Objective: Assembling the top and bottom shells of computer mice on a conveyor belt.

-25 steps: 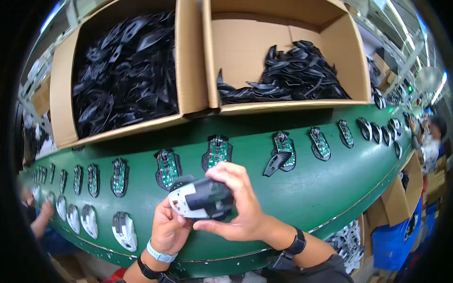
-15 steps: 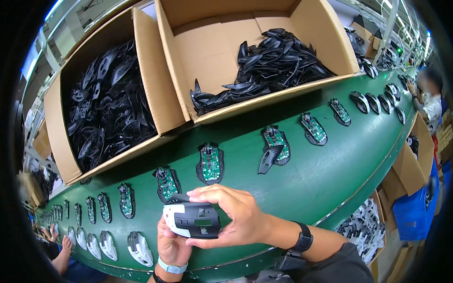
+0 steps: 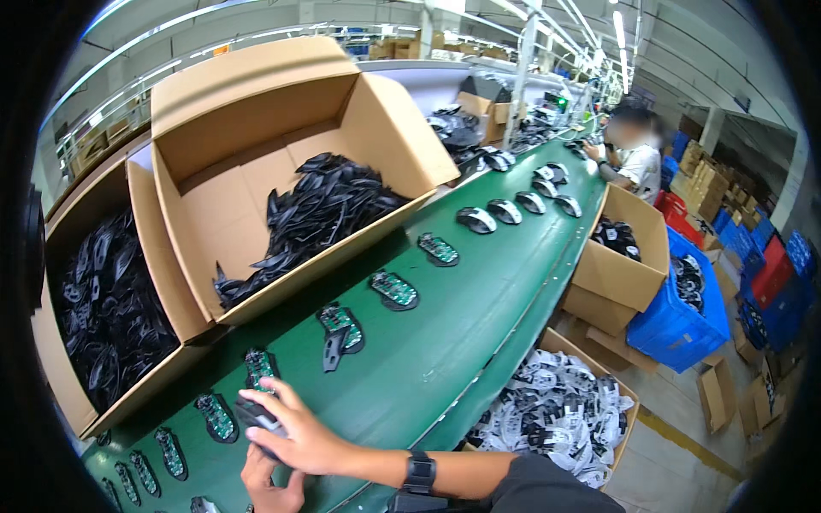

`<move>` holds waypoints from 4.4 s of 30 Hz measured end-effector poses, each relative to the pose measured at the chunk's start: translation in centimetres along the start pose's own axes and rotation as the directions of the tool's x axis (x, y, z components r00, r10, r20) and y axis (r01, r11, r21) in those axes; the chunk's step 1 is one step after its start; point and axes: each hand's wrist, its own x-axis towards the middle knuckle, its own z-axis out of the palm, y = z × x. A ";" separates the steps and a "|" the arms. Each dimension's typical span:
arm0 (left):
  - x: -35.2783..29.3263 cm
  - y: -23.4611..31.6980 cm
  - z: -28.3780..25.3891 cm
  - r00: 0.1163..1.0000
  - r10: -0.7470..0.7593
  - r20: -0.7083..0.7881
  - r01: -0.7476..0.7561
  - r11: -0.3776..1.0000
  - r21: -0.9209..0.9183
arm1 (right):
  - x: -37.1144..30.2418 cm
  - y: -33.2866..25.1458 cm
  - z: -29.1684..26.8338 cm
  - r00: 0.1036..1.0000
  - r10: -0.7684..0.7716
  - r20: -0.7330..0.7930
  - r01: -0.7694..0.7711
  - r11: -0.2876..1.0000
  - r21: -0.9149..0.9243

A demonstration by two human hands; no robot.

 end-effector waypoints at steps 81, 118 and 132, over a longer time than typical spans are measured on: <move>-0.3 0.1 -7.6 0.961 -0.269 0.059 0.209 0.852 0.480 | 11.5 16.4 -42.6 0.974 -0.092 -0.208 -0.131 0.524 -0.842; -1.2 2.5 -7.5 0.973 -0.226 0.041 0.167 0.821 0.546 | 0.1 1.6 -17.4 0.967 0.236 -0.097 0.095 0.019 0.995; 0.4 -1.3 -7.0 0.953 -0.299 0.055 0.209 0.776 0.595 | 9.3 17.4 -44.4 0.937 -0.062 -0.345 -0.317 0.272 -0.909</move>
